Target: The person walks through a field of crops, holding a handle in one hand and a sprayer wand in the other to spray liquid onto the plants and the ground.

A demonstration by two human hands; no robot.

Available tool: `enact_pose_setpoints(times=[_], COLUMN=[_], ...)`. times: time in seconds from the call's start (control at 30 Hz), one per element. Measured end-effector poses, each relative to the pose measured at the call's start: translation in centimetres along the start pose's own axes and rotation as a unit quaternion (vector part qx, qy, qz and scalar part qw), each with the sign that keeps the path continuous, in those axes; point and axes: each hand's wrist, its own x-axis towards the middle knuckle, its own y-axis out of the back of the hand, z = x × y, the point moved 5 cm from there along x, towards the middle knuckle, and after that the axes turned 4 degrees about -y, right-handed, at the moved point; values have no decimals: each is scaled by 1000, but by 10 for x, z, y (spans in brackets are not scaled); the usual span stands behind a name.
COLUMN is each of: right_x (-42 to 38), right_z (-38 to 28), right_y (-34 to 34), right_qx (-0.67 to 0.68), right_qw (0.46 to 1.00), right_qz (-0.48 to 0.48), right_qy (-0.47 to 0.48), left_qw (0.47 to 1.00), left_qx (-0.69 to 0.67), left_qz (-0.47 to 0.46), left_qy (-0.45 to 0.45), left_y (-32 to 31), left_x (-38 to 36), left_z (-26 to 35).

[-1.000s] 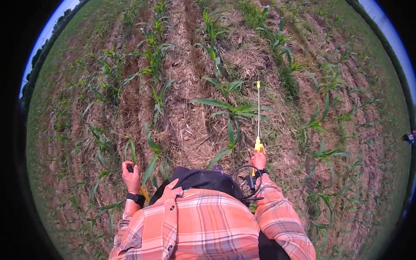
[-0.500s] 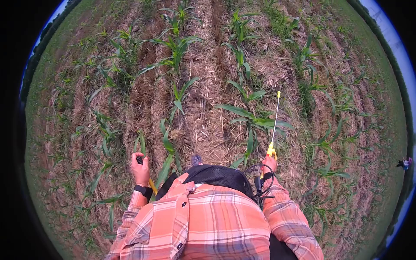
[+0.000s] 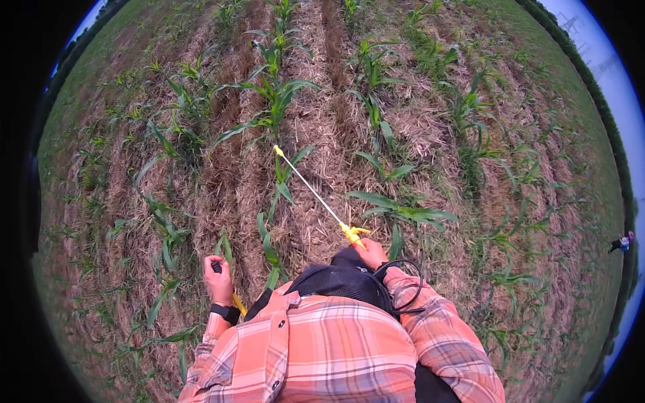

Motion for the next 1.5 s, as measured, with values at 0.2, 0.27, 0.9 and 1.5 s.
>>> enact_pose_setpoints(times=[0.2,0.27,0.9,1.5], right_x=[19,34,149,201], right_z=[-37,-32,94,110], right_y=[-10,-10,115,177], right_qx=[-57,-40,158,382], right_qw=[982,982,954,810], right_qz=[-176,-175,139,350], right_qy=[45,65,-215,-274], left_qw=[997,994,990,991], left_qx=[-68,-87,90,63], left_qz=[26,63,-88,-69], left_qy=[10,13,-56,-95], left_y=[56,76,-191,-209], left_x=[12,10,174,273], left_z=[51,68,65,87])
